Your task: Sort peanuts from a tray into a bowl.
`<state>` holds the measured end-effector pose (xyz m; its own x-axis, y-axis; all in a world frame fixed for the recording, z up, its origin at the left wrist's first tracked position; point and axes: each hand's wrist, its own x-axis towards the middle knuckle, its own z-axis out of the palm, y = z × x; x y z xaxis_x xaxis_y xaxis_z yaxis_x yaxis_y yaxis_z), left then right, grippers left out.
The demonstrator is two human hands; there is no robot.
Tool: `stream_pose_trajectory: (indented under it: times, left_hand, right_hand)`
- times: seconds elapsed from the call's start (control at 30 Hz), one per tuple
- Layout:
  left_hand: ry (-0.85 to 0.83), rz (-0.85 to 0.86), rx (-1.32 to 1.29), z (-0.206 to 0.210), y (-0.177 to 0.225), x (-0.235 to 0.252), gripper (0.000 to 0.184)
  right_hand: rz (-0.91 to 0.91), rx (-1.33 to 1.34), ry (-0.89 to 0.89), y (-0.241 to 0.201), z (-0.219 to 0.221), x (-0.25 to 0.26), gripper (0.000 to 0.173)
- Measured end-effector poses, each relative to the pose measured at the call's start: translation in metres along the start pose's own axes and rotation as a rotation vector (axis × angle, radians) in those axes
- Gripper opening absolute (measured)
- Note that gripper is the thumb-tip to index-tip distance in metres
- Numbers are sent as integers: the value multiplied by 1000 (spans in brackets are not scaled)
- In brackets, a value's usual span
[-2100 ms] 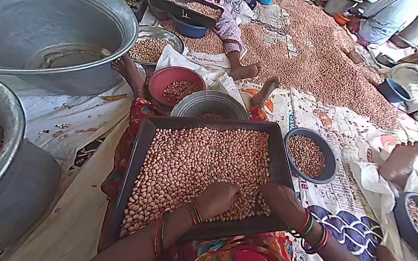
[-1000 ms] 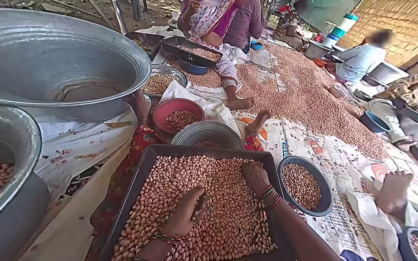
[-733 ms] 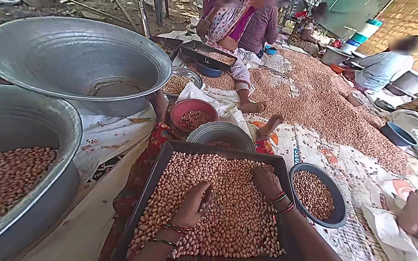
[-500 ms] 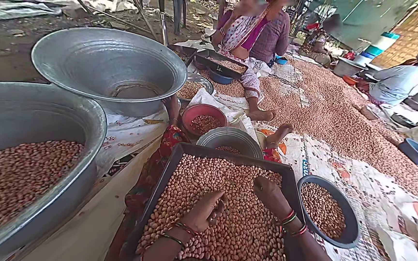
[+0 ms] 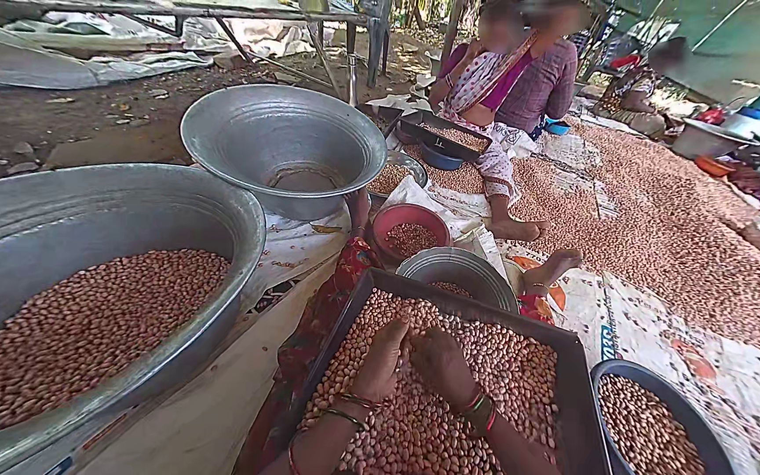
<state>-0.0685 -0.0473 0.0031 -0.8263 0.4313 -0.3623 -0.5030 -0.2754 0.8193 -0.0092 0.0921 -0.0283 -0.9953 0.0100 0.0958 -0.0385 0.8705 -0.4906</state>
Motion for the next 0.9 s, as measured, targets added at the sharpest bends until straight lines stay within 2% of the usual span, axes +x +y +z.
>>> stream_pose_trajectory:
  times: [0.03,0.1,0.17,0.27,0.33,0.37,0.43,0.57,0.67,0.73,0.77,0.8,0.83,0.9]
  left_hand:
    - [3,75,90,-6,6,7,28]
    - [-29,203,439,-21,21,23,28]
    - [-85,234,795,-31,42,36,33]
    - [-129,230,970,-33,51,48,32]
    - [-167,222,1019,-27,49,48,29]
    - [-203,206,1068,-22,48,46,30]
    - [-301,152,1207,-15,44,39,35]
    - [-469,78,1483,-2,35,28,37]
    - [-489,40,1659,6,33,24,38]
    - [-474,16,1734,10,32,28,39]
    - [-471,5,1771,12,30,30,40]
    - [-476,-5,1802,14,27,32,40]
    - [-485,0,1829,16,24,34,40]
    - [-488,17,1863,21,22,37,38]
  right_hand:
    - [-121,3,13,-3,14,-20,27]
    - [-291,-39,-59,-3,17,-61,24]
    - [-314,-112,-111,7,-2,-89,21]
    - [-145,-285,-2,45,-42,-104,18]
    - [31,-266,46,58,-65,-100,21]
    - [53,-240,61,56,-71,-95,23]
    - [-31,-159,35,34,-66,-85,20]
    - [-440,40,-176,-36,-14,-74,16]
    - [-509,48,-356,-61,6,-79,14]
    - [-380,-83,-638,-55,-16,-81,19]
    - [-228,-152,-827,-52,-36,-81,23]
    - [-72,-199,-938,-46,-53,-81,26]
    - [55,-227,-972,-36,-69,-84,28]
    - [276,-285,-868,-17,-98,-90,29]
